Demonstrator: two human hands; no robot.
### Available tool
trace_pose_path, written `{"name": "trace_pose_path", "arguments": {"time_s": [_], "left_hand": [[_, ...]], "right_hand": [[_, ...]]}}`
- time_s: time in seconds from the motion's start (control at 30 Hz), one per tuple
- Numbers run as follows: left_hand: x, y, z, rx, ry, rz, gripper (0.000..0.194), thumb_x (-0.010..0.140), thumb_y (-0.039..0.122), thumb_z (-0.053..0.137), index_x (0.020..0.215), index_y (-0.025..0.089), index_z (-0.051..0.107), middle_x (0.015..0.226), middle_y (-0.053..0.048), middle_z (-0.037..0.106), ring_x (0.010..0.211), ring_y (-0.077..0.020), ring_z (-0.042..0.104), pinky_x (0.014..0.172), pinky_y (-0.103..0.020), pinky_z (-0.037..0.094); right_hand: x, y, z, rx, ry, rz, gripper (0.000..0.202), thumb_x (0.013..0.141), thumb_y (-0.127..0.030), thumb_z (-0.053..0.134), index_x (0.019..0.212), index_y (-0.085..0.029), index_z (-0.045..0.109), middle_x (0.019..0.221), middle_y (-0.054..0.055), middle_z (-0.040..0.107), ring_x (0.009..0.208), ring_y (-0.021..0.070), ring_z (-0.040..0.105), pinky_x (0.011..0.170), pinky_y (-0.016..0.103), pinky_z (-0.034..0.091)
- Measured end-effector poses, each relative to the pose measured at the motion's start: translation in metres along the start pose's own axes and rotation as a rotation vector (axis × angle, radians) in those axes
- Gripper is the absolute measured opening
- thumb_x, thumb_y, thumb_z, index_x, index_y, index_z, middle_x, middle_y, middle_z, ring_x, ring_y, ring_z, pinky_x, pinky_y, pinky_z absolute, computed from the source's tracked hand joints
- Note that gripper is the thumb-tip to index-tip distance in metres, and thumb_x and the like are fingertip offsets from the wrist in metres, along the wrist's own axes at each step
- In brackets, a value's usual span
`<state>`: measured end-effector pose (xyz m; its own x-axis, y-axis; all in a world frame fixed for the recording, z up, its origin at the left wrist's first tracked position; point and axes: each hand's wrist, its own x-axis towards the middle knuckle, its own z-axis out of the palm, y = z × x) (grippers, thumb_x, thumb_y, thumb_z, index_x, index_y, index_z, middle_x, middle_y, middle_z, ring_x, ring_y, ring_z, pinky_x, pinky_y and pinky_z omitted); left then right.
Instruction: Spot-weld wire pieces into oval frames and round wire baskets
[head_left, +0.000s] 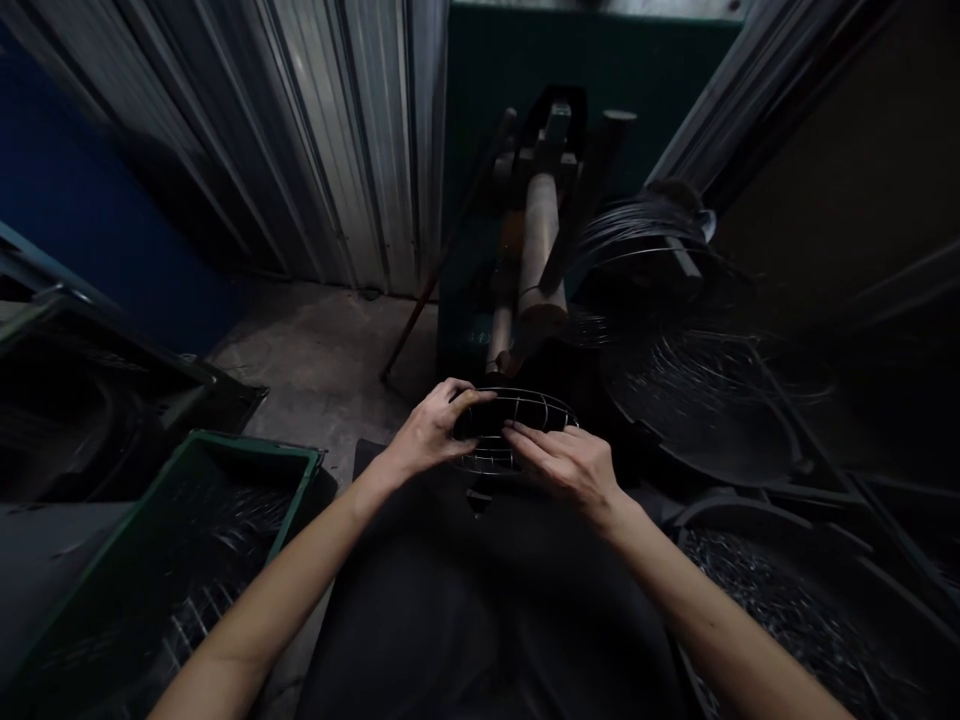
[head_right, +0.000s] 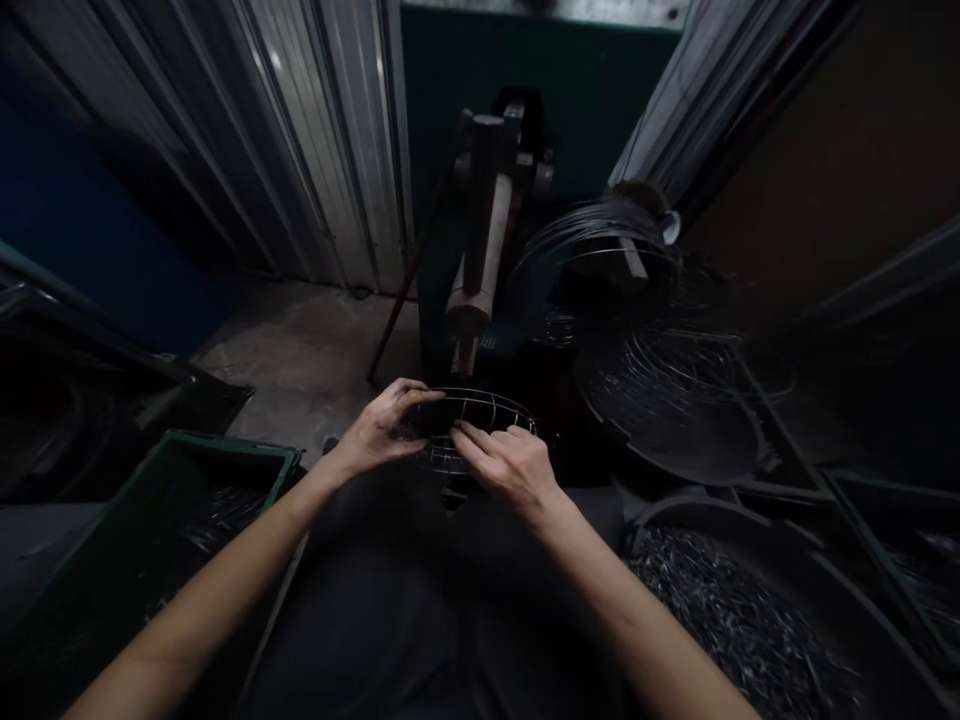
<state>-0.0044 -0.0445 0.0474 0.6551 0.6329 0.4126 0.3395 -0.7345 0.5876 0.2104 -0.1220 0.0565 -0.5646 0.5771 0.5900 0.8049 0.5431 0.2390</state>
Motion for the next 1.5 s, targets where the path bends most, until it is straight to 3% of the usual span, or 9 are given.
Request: {"name": "trace_pose_path", "arguments": {"time_s": [0.5, 1.13, 1.3, 1.4, 1.5], "left_hand": [[0.01, -0.026, 0.012, 0.029, 0.083, 0.016, 0.062, 0.07, 0.013, 0.07, 0.125, 0.027, 0.048, 0.115, -0.005, 0.046, 0.107, -0.0207, 0.054, 0.088, -0.034, 0.052], [0.02, -0.038, 0.014, 0.067, 0.094, 0.001, 0.065, 0.067, 0.012, 0.072, 0.126, 0.027, 0.049, 0.117, -0.006, 0.046, 0.109, -0.0224, 0.052, 0.093, -0.038, 0.05], [0.017, -0.039, 0.012, 0.023, 0.086, 0.057, 0.061, 0.072, 0.014, 0.068, 0.128, 0.026, 0.047, 0.118, -0.007, 0.047, 0.111, -0.022, 0.051, 0.096, -0.039, 0.048], [0.008, -0.042, 0.011, -0.012, 0.078, 0.039, 0.067, 0.075, 0.018, 0.067, 0.135, 0.027, 0.038, 0.13, -0.009, 0.042, 0.123, -0.0239, 0.044, 0.104, -0.043, 0.042], [-0.001, -0.048, 0.015, -0.053, 0.122, -0.053, 0.078, 0.075, 0.023, 0.068, 0.141, 0.026, 0.027, 0.131, -0.011, 0.042, 0.124, -0.0252, 0.044, 0.104, -0.045, 0.04]], "right_hand": [[0.005, 0.017, 0.016, -0.104, 0.024, -0.049, 0.018, 0.088, -0.014, 0.056, 0.1, -0.021, 0.068, 0.106, 0.0, 0.072, 0.058, 0.0046, 0.059, 0.057, 0.023, 0.035], [0.006, 0.021, 0.034, -0.174, 0.078, -0.044, 0.021, 0.087, -0.012, 0.056, 0.102, -0.021, 0.068, 0.102, 0.002, 0.073, 0.056, 0.0048, 0.055, 0.059, 0.025, 0.034], [0.008, 0.018, 0.041, -0.128, 0.068, 0.019, 0.021, 0.088, -0.014, 0.056, 0.101, -0.023, 0.069, 0.098, 0.0, 0.074, 0.054, 0.0055, 0.056, 0.057, 0.026, 0.034], [0.01, 0.013, 0.032, -0.126, 0.057, 0.063, 0.021, 0.088, -0.014, 0.056, 0.1, -0.025, 0.069, 0.097, -0.002, 0.074, 0.051, 0.0051, 0.056, 0.054, 0.026, 0.035], [-0.014, 0.006, 0.002, -0.019, 0.006, 0.216, 0.03, 0.088, -0.017, 0.056, 0.115, -0.028, 0.063, 0.109, -0.001, 0.071, 0.064, 0.008, 0.065, 0.057, 0.024, 0.04]]}}
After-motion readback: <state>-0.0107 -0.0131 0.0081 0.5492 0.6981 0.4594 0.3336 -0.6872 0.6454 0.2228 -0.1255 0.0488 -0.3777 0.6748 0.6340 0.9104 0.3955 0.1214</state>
